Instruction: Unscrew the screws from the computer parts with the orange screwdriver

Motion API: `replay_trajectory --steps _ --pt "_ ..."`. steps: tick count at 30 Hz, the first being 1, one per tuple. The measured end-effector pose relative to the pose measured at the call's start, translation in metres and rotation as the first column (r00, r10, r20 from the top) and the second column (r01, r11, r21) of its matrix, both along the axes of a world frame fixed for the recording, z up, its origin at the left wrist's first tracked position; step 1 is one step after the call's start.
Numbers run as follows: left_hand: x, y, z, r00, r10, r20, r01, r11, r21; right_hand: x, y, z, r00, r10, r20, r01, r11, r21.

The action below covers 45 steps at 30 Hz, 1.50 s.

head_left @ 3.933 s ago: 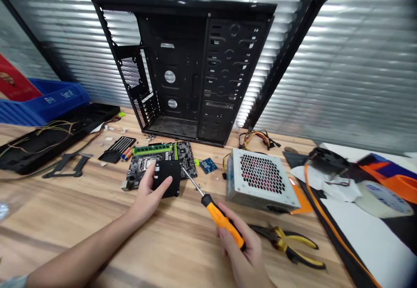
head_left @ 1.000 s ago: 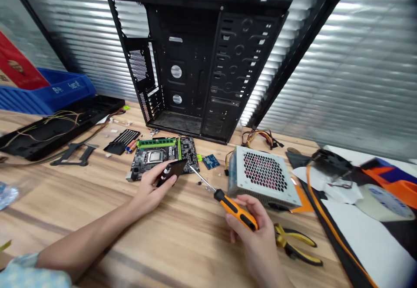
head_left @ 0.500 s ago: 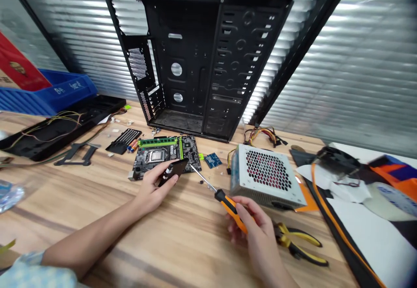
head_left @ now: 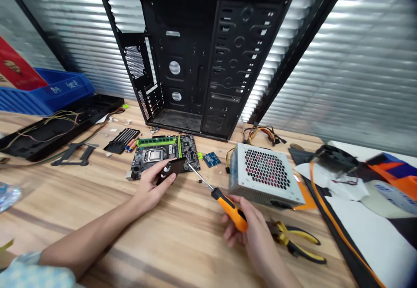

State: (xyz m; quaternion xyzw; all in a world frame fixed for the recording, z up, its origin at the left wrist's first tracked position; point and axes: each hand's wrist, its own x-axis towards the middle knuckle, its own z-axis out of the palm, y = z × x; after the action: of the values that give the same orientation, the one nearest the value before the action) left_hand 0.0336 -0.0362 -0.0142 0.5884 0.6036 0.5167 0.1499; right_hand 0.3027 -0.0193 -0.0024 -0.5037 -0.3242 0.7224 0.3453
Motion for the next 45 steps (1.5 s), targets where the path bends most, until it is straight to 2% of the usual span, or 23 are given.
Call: replay_trajectory --steps 3,8,10,12,14,16,18,21,26,29,31,34,36,38,40,45 --pt "0.000 0.000 0.001 1.000 -0.012 -0.010 0.012 1.000 0.001 -0.001 -0.001 0.000 0.999 -0.020 0.039 0.019 1.000 0.022" --pt "0.001 0.000 0.002 1.000 -0.016 -0.011 0.016 1.000 0.024 0.001 -0.001 -0.004 0.989 -0.138 0.047 0.125 0.970 0.211" --pt "0.002 -0.001 0.002 1.000 -0.014 -0.013 0.014 1.000 0.018 0.001 -0.001 -0.005 0.990 -0.141 0.017 0.133 0.961 0.245" --pt "0.003 -0.001 0.002 1.000 -0.016 -0.009 0.016 1.000 0.014 0.001 -0.001 -0.004 0.992 -0.121 -0.025 0.124 0.969 0.216" --pt "0.003 -0.001 0.002 1.000 -0.019 -0.003 0.019 1.000 0.016 0.000 -0.002 -0.001 0.994 -0.094 -0.053 0.100 0.987 0.123" --pt "0.002 -0.001 0.002 1.000 -0.022 0.002 0.022 1.000 0.014 -0.001 -0.001 0.002 0.997 -0.055 -0.055 0.056 0.998 0.025" --pt "0.001 -0.001 0.001 1.000 -0.030 0.003 0.030 1.000 0.006 -0.001 -0.001 0.003 1.000 -0.003 -0.028 0.003 1.000 -0.005" --pt "-0.001 -0.001 0.001 0.999 -0.050 0.003 0.050 0.999 -0.003 0.000 -0.001 0.002 0.999 0.018 0.042 -0.021 0.998 0.062" --pt "0.000 -0.001 -0.001 0.998 -0.057 0.010 0.057 0.998 -0.001 0.005 -0.003 -0.006 0.987 -0.096 0.128 0.055 0.954 0.295" --pt "0.002 -0.001 -0.001 0.998 -0.058 0.001 0.058 0.998 -0.001 0.007 -0.004 -0.009 0.981 -0.125 0.145 0.064 0.928 0.368" --pt "0.002 -0.001 -0.002 0.998 -0.058 0.001 0.058 0.998 -0.003 0.007 -0.004 -0.009 0.989 -0.099 0.113 0.057 0.943 0.328" --pt "0.000 -0.001 -0.003 0.998 -0.055 0.008 0.055 0.998 -0.006 0.003 -0.003 -0.006 0.997 -0.050 0.052 0.042 0.989 0.143" --pt "-0.001 -0.001 -0.004 0.998 -0.060 0.013 0.060 0.998 -0.008 0.000 -0.003 -0.004 0.997 -0.023 0.068 0.020 0.999 0.048" --pt "-0.001 -0.001 -0.004 0.998 -0.066 0.023 0.066 0.998 -0.016 -0.001 -0.004 -0.003 0.995 0.009 0.102 -0.012 0.999 0.031" --pt "-0.002 -0.001 -0.005 0.997 -0.066 0.032 0.067 0.998 -0.022 0.000 -0.004 -0.004 0.993 0.010 0.116 -0.020 0.997 0.081" --pt "-0.001 -0.003 -0.003 0.997 -0.071 0.033 0.072 0.997 -0.028 0.004 -0.003 -0.009 0.988 -0.125 0.092 0.092 0.950 0.297"
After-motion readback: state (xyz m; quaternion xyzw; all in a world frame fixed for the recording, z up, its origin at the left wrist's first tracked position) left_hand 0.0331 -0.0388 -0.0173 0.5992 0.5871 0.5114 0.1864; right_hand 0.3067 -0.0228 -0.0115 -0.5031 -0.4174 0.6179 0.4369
